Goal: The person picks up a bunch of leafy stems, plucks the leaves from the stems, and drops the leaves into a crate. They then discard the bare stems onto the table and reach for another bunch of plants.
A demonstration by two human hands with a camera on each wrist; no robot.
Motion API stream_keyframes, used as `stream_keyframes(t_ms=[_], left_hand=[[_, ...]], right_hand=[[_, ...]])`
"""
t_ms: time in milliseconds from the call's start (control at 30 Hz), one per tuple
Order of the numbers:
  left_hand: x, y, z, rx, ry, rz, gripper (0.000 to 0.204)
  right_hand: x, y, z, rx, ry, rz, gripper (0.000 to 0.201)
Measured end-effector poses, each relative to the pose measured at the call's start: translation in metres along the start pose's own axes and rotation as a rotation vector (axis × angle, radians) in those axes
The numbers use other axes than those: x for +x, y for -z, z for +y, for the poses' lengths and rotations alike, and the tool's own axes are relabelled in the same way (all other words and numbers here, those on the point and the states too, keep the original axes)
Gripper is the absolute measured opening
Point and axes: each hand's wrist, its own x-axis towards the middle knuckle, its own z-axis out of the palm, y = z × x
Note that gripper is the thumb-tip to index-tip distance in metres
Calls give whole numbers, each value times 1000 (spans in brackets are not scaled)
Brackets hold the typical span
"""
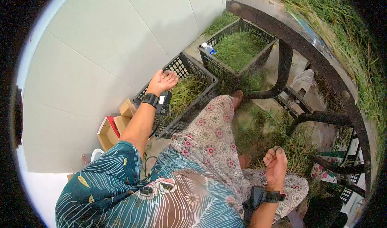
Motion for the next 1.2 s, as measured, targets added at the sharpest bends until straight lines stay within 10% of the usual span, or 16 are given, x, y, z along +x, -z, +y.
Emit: stream_keyframes(t_ms=[233, 333, 433, 600, 900, 1200], left_hand=[[-34, -39, -34, -96, 153, -342, 17], [-67, -71, -98, 6, 317, -671, 10], [-121, -93, -178, 257, 461, -645, 12], [-194, -84, -256, 526, 721, -802, 10], [-174, -70, -246, 446, 770, -821, 8], [-157, -91, -223, 504, 674, -661, 9]], right_hand=[[2, -5, -2, 18, -2, 1, 17], [-2, -10, -4, -32, 1, 55, 18], [1, 6, -4, 122, 11, -117, 17], [-10, 1, -18, 77, 55, 82, 16], [-28, -17, -66, 78, 379, 191, 13], [-63, -48, -198, -617, 983, 367, 14]])
